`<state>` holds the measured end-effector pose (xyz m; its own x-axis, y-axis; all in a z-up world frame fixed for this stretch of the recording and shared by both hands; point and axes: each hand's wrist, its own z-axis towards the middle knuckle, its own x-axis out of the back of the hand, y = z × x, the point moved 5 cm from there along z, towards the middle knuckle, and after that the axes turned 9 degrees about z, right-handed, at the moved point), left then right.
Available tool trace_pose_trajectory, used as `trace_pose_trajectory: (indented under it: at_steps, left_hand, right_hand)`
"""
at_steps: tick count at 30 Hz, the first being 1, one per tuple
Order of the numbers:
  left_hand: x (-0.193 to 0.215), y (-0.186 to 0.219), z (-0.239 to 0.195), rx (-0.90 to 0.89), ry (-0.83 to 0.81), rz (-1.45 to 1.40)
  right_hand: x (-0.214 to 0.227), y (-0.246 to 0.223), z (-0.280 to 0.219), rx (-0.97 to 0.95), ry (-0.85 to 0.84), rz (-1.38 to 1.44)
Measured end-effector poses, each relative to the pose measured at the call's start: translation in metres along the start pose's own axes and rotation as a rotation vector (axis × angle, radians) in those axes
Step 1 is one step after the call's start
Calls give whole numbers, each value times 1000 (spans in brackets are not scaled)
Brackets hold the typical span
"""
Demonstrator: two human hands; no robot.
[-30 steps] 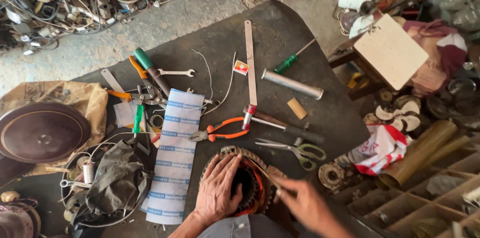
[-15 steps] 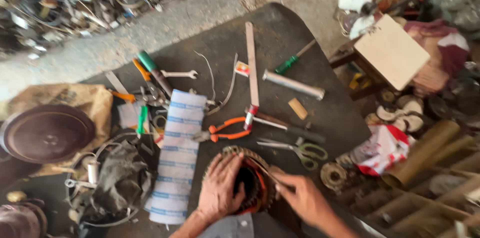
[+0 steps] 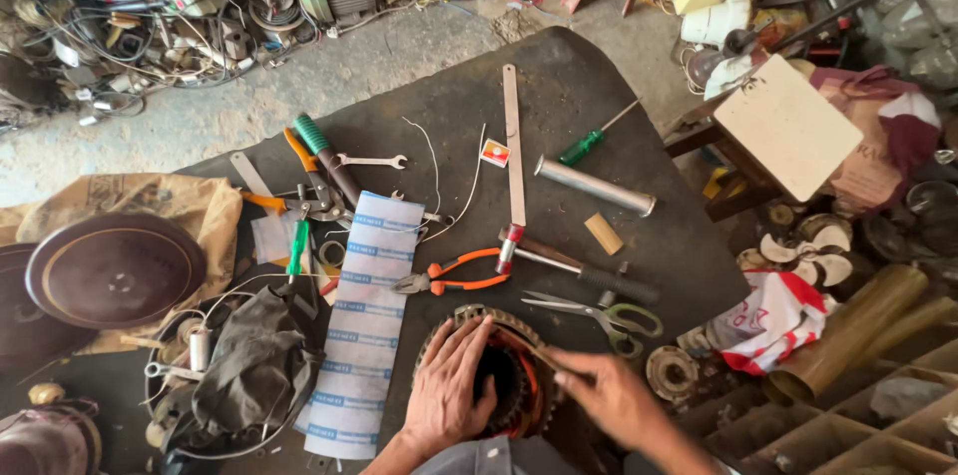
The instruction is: The person works on a motor stator, inserting and adjusting insulation material into the winding slots using hands and a wooden stick. The person cuts insulation with scissors and tucks it into the stator, then uses a wooden stick to press and align the material within the slots.
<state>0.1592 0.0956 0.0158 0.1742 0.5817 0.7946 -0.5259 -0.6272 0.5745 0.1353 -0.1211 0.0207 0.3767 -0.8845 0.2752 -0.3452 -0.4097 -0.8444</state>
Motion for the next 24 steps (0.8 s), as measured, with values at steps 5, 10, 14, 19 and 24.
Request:
trace_pose_trajectory:
  at_steps: [5, 10, 14, 19, 24]
  left_hand:
    - [-5, -5, -4, 23, -54, -10]
    - [-6, -4, -6, 0, -2, 13]
    - [-2, -4, -5, -8, 36, -20]
    - [-5, -8, -10, 41, 38, -53]
    - [-6, -11, -12, 62, 33, -108]
  right_hand:
    - [31, -4, 34, -20, -318, -257]
    - [28, -23, 31, -267, -321, -282]
    - [14, -50, 16, 123, -57, -229]
    - [32, -32, 50, 14, -405, -330]
    - [32, -42, 66, -111, -490, -403]
